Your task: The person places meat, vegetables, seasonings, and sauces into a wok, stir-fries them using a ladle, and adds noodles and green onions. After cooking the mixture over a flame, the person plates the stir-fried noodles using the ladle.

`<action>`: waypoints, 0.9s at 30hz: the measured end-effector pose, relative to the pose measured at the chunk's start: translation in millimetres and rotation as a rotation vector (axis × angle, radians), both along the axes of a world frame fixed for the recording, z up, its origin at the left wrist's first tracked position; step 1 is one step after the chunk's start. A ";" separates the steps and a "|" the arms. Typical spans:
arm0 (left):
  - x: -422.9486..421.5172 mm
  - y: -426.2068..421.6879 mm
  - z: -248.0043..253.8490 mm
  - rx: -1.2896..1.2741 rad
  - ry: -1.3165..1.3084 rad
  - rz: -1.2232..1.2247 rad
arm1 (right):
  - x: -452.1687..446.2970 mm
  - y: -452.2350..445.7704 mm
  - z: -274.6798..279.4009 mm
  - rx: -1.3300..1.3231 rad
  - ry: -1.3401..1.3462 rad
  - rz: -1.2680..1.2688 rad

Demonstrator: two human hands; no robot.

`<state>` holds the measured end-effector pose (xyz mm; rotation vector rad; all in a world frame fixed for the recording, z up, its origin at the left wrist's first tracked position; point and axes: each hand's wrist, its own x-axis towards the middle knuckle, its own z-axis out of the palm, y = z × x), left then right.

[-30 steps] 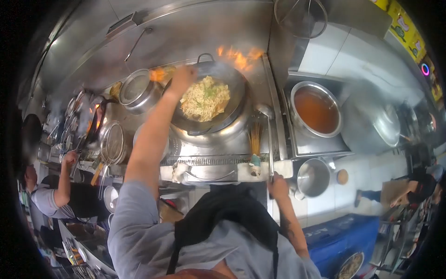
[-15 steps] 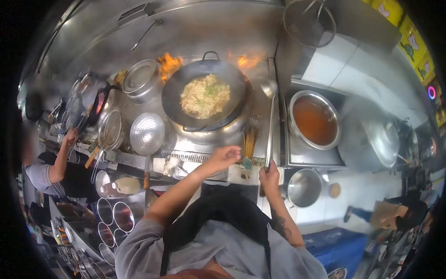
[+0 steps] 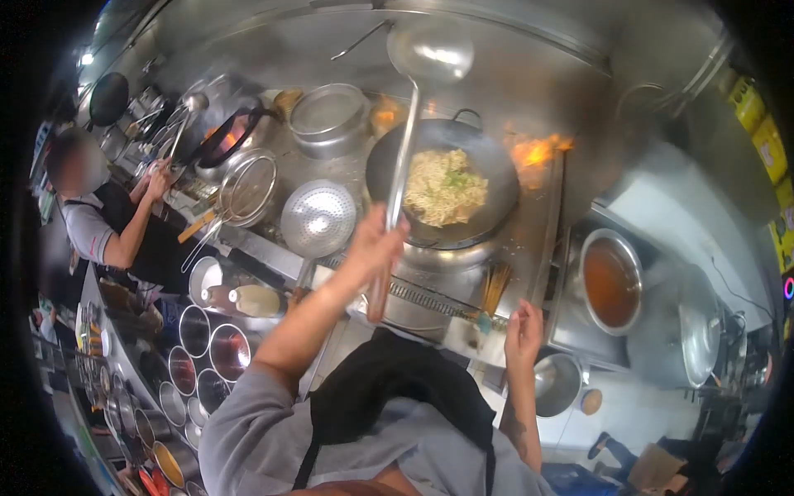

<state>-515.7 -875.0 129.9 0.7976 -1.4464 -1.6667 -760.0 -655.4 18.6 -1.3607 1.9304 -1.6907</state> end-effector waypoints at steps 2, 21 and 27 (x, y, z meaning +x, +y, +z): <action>27.1 -32.0 15.9 -0.053 0.096 0.060 | 8.0 -0.6 -5.1 0.056 0.109 -0.010; 175.5 -361.4 -79.7 -0.100 -0.865 0.564 | 77.8 -8.8 4.8 0.317 0.089 -0.159; 159.6 -423.8 -109.8 0.490 -0.285 0.283 | 89.8 2.2 -7.6 0.400 0.076 -0.224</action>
